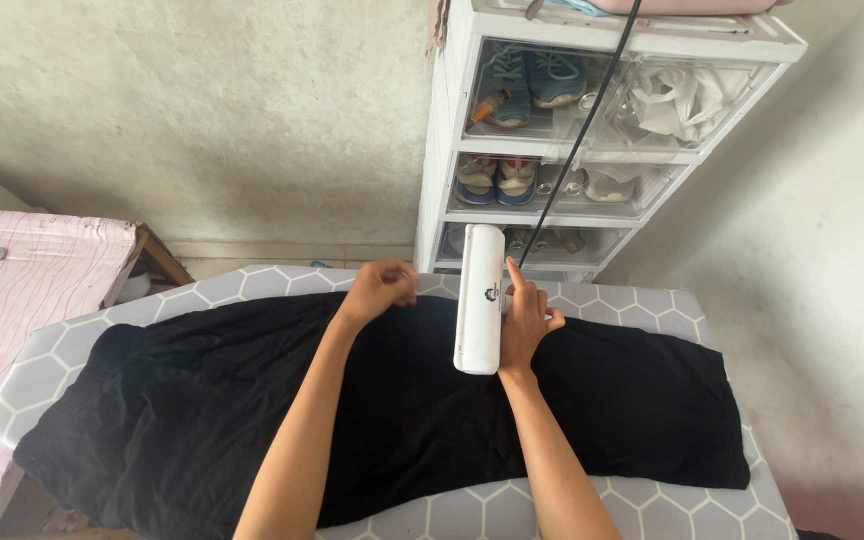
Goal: The person steams a pair of black pants on an ironing board using a handheld garment steamer. They repeatedly smooth the fabric with one hand while moving the steamer over the legs and waistband, then lift and reposition the pants to treat different sections.
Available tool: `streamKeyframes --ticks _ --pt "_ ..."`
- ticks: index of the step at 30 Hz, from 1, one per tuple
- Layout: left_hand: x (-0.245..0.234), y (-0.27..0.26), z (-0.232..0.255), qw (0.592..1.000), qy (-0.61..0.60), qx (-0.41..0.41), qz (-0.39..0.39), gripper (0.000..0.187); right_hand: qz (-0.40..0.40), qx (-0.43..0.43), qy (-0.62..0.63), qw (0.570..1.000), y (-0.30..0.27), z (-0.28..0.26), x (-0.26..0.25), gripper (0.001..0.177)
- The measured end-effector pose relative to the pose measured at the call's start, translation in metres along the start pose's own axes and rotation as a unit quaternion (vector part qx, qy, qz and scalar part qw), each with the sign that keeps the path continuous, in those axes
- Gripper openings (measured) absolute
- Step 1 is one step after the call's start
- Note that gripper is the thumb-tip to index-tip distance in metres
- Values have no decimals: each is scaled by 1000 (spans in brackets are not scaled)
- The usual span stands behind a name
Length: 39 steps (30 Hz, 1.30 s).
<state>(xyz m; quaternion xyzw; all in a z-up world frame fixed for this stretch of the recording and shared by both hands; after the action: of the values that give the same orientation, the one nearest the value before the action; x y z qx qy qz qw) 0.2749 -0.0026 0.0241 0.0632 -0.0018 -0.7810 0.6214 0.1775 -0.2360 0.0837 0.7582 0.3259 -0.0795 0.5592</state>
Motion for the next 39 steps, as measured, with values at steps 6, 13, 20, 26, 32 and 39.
streamKeyframes --ticks 6,13,20,26,32,39 --pt "20 -31 44 947 314 72 -4 16 -2 1 7 1000 -1 -3 -1 57" --pt "29 -37 51 918 387 88 11 10 -8 -3 12 1000 -2 -5 -2 62" --pt "40 -29 31 895 430 115 17 5 -6 -3 15 1000 -2 -4 -1 64" --pt "12 -9 -7 975 212 43 43 13 0 -10 19 1000 -2 -4 -2 64" --pt "-20 -14 27 980 60 143 125 17 -10 -3 14 1000 -2 -2 0 65" --pt "28 -39 54 915 395 80 -3 10 -3 -6 20 1000 -1 -3 -1 66"
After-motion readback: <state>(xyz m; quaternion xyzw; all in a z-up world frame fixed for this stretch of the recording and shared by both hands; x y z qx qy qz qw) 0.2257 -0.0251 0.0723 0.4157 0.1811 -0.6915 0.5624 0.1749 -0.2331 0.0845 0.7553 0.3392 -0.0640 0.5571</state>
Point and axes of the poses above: each hand's wrist, its own y-axis towards the middle knuckle, its own x-axis out of the palm, z = x × y, the point moved 10 cm from there along y, towards the middle knuckle, and after that the axes turned 3 degrees about z, right-handed, at the moved point
